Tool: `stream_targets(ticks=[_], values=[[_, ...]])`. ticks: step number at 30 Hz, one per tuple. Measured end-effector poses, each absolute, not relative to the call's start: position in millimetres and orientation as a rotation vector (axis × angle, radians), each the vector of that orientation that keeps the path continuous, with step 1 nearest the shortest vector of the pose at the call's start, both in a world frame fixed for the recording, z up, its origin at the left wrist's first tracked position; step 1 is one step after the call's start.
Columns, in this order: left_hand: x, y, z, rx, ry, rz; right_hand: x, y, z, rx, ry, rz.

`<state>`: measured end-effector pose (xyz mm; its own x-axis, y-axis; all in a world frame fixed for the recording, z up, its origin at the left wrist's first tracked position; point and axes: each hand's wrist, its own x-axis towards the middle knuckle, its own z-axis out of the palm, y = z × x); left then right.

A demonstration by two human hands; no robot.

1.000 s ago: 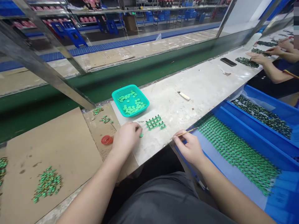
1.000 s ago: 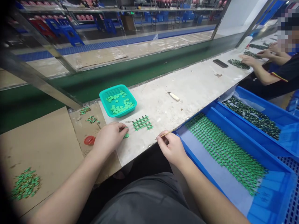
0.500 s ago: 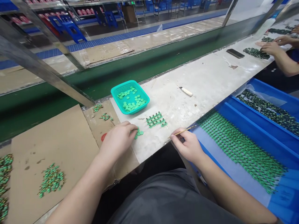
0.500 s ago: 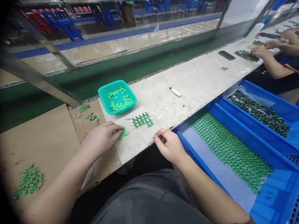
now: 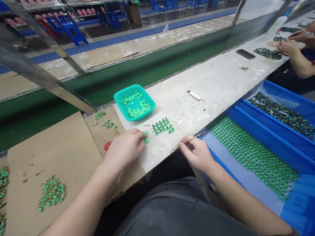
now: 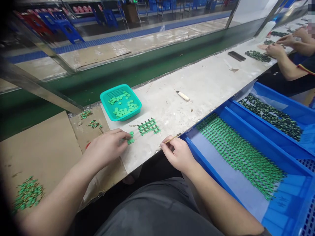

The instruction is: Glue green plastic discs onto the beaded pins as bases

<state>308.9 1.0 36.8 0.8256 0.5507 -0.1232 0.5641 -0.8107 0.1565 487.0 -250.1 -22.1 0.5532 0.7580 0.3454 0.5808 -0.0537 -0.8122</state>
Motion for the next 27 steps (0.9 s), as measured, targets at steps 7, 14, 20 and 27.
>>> stream_targets(ticks=[7,14,20,27], values=[[303.1,-6.0,27.3,2.787,0.951,-0.066,486.7,-246.8,-23.1,-1.737,-1.128,0.237],[288.7,-22.6,30.2,2.707,0.965,-0.059,484.4,-246.1,-26.6,-1.726,-1.13,0.251],[311.1,-16.3,26.3,2.642,1.156,0.052,481.4,-242.3,-23.9,-1.718,-1.151,0.275],[329.8,-8.9,21.0,2.596,1.166,-0.004,481.4,-246.2,-22.0,-1.735,-1.155,0.269]])
